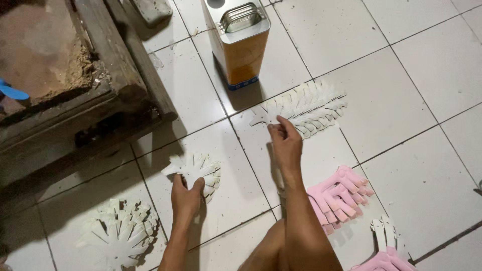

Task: The person sits on the floor of a shoe workshop and gathers white foam shoe components into bundles, arranging the pieces by hand on the floor next to pink foam parts. Near the end the person stands and handles finished white children's shoes from a rack, holding and turning one shoe.

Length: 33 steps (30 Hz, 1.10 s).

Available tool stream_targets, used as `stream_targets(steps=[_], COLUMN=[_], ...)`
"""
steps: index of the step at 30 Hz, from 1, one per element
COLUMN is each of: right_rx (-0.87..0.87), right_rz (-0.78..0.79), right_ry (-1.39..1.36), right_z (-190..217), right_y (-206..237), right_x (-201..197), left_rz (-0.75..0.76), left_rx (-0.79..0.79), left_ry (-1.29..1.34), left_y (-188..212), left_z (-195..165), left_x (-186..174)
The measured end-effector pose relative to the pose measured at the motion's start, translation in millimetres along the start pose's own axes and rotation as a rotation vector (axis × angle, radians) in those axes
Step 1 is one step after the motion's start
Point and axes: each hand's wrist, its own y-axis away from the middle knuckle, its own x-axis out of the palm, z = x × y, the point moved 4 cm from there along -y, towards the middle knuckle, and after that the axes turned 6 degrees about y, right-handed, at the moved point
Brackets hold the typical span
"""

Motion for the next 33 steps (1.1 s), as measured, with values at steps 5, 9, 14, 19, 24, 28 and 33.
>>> stream_targets(steps=[5, 9, 14, 19, 24, 28, 33], right_rx=[0.103, 0.007, 0.235, 0.284, 0.526, 0.435, 0.428], right_rz=[-0.089, -0.094, -0.176, -0.107, -0.006, 0.115, 0.217], right_ry=[0.207, 0.579, 0.542, 0.276, -0.162, -0.273, -0.145], right_z=[-47, -42, -28, -20, -22, -18, -30], right_y=[-24, -56, -106, -139, -154, -150, -108], right_x=[-37, -63, -116, -132, -120, -109, -91], left_rz=[-0.352, -0.193, 0.33, 0.435, 0.368, 0.348, 0.263], left_rx=[0.269, 0.401, 0.193, 0.087, 0.095, 0.049, -0.014], left_ry=[-0.013, 0.211, 0.532, 0.649, 0.548, 0.659, 0.741], left_y=[45, 68, 44, 10, 0, -5, -6], left_z=[-25, -47, -84, -126, -140, -137, -130], left_x=[-16, 23, 131, 202, 217, 215, 203])
